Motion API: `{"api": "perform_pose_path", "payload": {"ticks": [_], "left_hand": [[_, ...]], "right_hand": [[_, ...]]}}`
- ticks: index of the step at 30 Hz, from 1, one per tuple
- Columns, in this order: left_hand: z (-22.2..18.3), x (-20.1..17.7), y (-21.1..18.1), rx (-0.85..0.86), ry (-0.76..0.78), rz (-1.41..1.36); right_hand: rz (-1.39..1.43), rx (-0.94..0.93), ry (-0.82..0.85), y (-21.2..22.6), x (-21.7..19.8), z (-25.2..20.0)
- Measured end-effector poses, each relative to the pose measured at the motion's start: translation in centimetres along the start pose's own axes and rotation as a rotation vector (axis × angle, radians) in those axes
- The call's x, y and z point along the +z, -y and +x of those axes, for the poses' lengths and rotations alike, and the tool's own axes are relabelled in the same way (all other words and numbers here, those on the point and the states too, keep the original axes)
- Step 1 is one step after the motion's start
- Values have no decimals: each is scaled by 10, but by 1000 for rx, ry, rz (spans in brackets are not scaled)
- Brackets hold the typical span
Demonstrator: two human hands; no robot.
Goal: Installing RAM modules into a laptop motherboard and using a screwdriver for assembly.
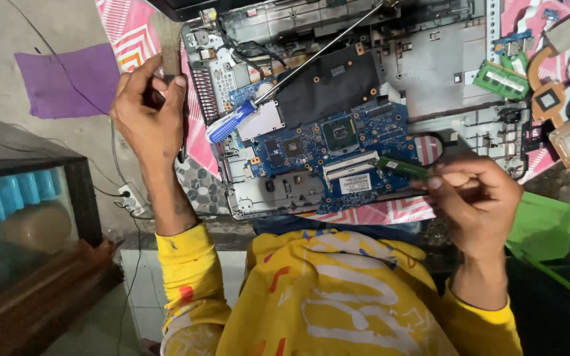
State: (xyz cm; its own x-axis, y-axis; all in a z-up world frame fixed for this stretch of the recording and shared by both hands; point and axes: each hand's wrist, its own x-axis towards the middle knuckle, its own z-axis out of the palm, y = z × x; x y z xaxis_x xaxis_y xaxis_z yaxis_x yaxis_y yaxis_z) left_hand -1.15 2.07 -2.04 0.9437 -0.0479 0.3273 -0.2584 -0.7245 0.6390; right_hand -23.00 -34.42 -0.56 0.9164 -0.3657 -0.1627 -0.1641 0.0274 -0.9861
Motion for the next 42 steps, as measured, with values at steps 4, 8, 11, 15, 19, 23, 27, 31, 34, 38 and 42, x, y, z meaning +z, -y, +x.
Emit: {"api": "perform_pose_path", "payload": {"ticks": [4,8,11,15,19,23,27,31,34,38,42], "left_hand": [[0,0,-4,28,56,22],[-1,5,3,-16,27,-58],[-3,11,1,-54,-21,-96],[-5,18,-1,16,-115,-4],[-7,20,6,42,-120,17],[-9,21,7,62,-130,46],[-7,21,3,94,-146,52],[-8,23,1,84,-157,42],[-7,22,1,64,-172,54],[-6,20,-1,58,-172,45],[-7,20,-1,47,-162,46]], "right_hand": [[-49,-98,72,3,11,5],[-99,-139,55,0,8,8],[-128,-150,-29,-2,0,15],[-197,-165,-185,5,-3,42],[-255,-208,-183,13,-4,67],[-653,-446,-230,32,-13,81],[-1131,-562,-93,29,-52,97],[-1179,-456,48,21,-70,111],[-1212,-425,62,20,-68,115],[-1037,-428,98,21,-63,118],[-745,-400,53,20,-55,107]]}}
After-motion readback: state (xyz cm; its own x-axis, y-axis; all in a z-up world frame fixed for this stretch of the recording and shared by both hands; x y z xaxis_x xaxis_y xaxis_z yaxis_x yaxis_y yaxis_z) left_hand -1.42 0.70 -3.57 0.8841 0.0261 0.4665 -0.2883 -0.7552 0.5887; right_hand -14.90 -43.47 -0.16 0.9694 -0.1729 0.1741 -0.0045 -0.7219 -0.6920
